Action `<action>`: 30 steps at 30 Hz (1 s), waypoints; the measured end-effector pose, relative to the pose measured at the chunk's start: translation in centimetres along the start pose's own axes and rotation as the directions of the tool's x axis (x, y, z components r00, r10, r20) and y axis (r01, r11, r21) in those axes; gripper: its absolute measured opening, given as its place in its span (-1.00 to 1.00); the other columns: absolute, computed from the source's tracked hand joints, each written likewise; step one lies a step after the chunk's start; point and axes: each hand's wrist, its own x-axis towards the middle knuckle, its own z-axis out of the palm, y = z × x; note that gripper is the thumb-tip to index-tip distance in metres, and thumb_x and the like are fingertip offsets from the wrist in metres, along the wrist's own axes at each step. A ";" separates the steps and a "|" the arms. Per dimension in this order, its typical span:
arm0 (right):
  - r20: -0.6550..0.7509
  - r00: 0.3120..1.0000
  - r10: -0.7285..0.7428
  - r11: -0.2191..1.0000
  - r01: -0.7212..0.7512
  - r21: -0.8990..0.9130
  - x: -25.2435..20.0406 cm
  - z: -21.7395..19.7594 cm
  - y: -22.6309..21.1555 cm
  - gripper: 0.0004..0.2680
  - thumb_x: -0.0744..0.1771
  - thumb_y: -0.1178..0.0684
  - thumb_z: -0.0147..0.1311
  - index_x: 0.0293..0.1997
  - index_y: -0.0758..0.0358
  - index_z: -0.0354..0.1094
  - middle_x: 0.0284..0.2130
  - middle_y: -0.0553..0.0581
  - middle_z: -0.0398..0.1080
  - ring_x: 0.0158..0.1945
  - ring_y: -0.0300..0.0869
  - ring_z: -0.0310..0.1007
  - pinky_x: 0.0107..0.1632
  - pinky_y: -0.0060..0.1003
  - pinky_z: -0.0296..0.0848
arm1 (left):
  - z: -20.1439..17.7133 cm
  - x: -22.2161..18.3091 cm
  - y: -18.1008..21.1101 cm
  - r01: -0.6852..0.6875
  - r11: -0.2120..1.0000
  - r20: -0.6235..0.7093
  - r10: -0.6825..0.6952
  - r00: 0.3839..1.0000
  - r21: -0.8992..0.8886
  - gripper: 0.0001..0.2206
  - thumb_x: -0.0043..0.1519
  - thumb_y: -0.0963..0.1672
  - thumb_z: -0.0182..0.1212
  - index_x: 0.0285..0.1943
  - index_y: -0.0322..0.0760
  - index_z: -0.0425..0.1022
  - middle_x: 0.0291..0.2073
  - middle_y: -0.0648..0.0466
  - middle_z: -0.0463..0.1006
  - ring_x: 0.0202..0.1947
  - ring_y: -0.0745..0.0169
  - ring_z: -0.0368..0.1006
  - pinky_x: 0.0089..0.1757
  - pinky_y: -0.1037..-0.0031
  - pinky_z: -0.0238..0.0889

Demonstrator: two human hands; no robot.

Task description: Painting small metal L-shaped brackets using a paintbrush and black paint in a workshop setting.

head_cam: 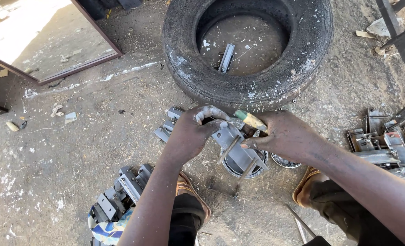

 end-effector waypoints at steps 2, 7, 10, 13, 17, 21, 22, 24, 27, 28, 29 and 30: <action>0.004 1.000 0.010 0.999 -0.010 -0.051 0.0 0.1 -0.2 -0.83 0.32 0.01 0.27 -0.19 0.31 0.53 -0.44 0.26 0.51 -0.26 0.00 0.61 -0.02 -0.15 0.52 | 0.2 0.1 0.1 0.007 1.000 0.015 -0.007 1.000 0.007 -0.89 0.24 -0.27 0.24 -0.09 -0.46 0.60 -0.26 -0.10 0.53 -0.18 0.18 0.44 -0.11 0.29 0.40; 0.009 0.996 0.084 0.979 -0.084 0.185 0.6 0.5 1.6 -0.83 0.29 0.02 0.31 -0.26 0.35 0.54 -0.49 0.20 0.44 -0.30 -0.04 0.48 -0.10 -0.11 0.43 | 0.7 0.6 -0.4 0.104 0.990 -0.022 -0.102 0.995 0.095 -0.84 0.21 -0.22 0.28 -0.06 -0.37 0.64 -0.29 -0.05 0.61 -0.20 0.21 0.49 -0.13 0.35 0.40; 0.040 0.998 0.057 0.962 -0.065 0.266 2.5 1.7 4.2 -0.82 0.28 0.00 0.34 -0.30 0.33 0.51 -0.50 0.18 0.42 -0.31 -0.05 0.43 -0.13 -0.13 0.40 | 1.3 0.6 -0.2 0.152 0.980 -0.058 -0.146 0.988 0.125 -0.84 0.21 -0.21 0.28 -0.06 -0.31 0.66 -0.29 -0.05 0.64 -0.23 0.19 0.55 -0.13 0.37 0.42; 0.048 0.998 0.047 0.957 -0.059 0.284 5.3 4.1 7.4 -0.80 0.28 -0.02 0.33 -0.30 0.32 0.49 -0.50 0.24 0.45 -0.33 0.03 0.46 -0.13 -0.09 0.42 | 1.7 1.8 -1.8 0.171 0.976 -0.108 -0.157 0.982 0.132 -0.84 0.22 -0.19 0.29 -0.04 -0.23 0.66 -0.27 0.02 0.67 -0.22 0.23 0.58 -0.14 0.41 0.42; 0.009 0.989 0.146 0.951 -0.143 0.273 1.7 1.6 2.3 -0.79 0.27 -0.03 0.35 -0.28 0.33 0.51 -0.50 0.23 0.44 -0.33 0.00 0.45 -0.17 -0.12 0.40 | 2.3 1.5 -3.0 0.110 0.930 -0.142 -0.063 0.988 0.350 -0.80 0.25 -0.14 0.17 0.03 -0.17 0.57 -0.12 0.04 0.62 -0.02 0.06 0.59 -0.06 0.28 0.50; -0.017 0.981 0.195 0.953 -0.186 0.239 2.6 1.5 4.4 -0.77 0.29 -0.08 0.33 -0.29 0.30 0.49 -0.54 0.20 0.40 -0.40 -0.01 0.43 -0.19 -0.13 0.44 | 3.7 -0.3 -1.2 0.024 0.658 -0.137 0.122 0.983 0.753 -0.53 0.24 0.01 0.27 0.19 -0.44 0.45 0.02 -0.23 0.44 0.01 -0.29 0.50 -0.10 -0.01 0.52; -0.035 0.979 0.201 0.954 -0.188 0.235 2.7 1.4 4.8 -0.78 0.29 -0.07 0.32 -0.35 0.30 0.48 -0.58 0.17 0.38 -0.43 -0.02 0.43 -0.22 -0.14 0.45 | 4.1 -0.5 -1.4 -0.009 0.529 -0.088 0.158 0.984 0.848 -0.38 0.17 0.11 0.36 0.22 -0.44 0.44 0.03 -0.24 0.39 0.03 -0.33 0.47 -0.11 -0.04 0.51; -0.046 0.976 0.214 0.936 -0.192 0.295 3.4 1.0 5.4 -0.77 0.29 -0.02 0.32 -0.23 0.40 0.45 -0.48 0.26 0.40 -0.41 0.00 0.41 -0.24 -0.15 0.42 | 4.8 -1.3 -0.5 -0.024 0.494 -0.035 0.111 0.993 0.869 -0.27 0.09 0.15 0.43 0.24 -0.48 0.41 0.04 -0.27 0.38 0.06 -0.38 0.43 -0.10 -0.10 0.49; -0.061 0.973 0.224 0.892 -0.179 0.415 4.9 0.7 7.8 -0.71 0.30 0.05 0.31 -0.07 0.54 0.41 -0.34 0.36 0.40 -0.36 0.01 0.41 -0.25 -0.18 0.40 | 5.3 -1.9 -1.2 -0.062 0.434 0.048 0.044 0.998 0.899 -0.14 -0.02 0.15 0.54 0.27 -0.56 0.34 0.06 -0.30 0.35 0.08 -0.43 0.41 -0.13 -0.15 0.50; -0.071 0.972 0.225 0.862 -0.165 0.479 5.5 0.7 8.8 -0.69 0.30 0.08 0.31 -0.04 0.60 0.38 -0.30 0.38 0.38 -0.34 0.00 0.42 -0.24 -0.21 0.40 | 5.3 -1.9 -1.7 -0.092 0.407 0.089 0.027 0.996 0.909 -0.12 -0.04 0.11 0.58 0.28 -0.60 0.30 0.07 -0.31 0.34 0.06 -0.44 0.42 -0.18 -0.14 0.53; -0.067 0.973 0.221 0.864 -0.163 0.476 6.4 0.8 10.5 -0.69 0.30 0.08 0.31 -0.04 0.60 0.38 -0.30 0.38 0.38 -0.34 0.00 0.42 -0.24 -0.21 0.40 | 5.0 -1.8 -2.3 -0.086 0.407 0.082 0.026 0.996 0.910 -0.12 -0.04 0.11 0.58 0.28 -0.60 0.30 0.07 -0.31 0.34 0.06 -0.44 0.42 -0.18 -0.14 0.53; -0.085 0.971 0.221 0.856 -0.152 0.495 7.2 0.9 12.3 -0.68 0.30 0.08 0.31 -0.03 0.61 0.37 -0.31 0.37 0.38 -0.35 -0.03 0.43 -0.28 -0.23 0.38 | 4.8 -1.7 -2.8 -0.085 0.407 0.090 0.007 0.996 0.909 -0.12 -0.04 0.07 0.58 0.30 -0.61 0.25 0.09 -0.31 0.33 0.05 -0.43 0.42 -0.20 -0.14 0.54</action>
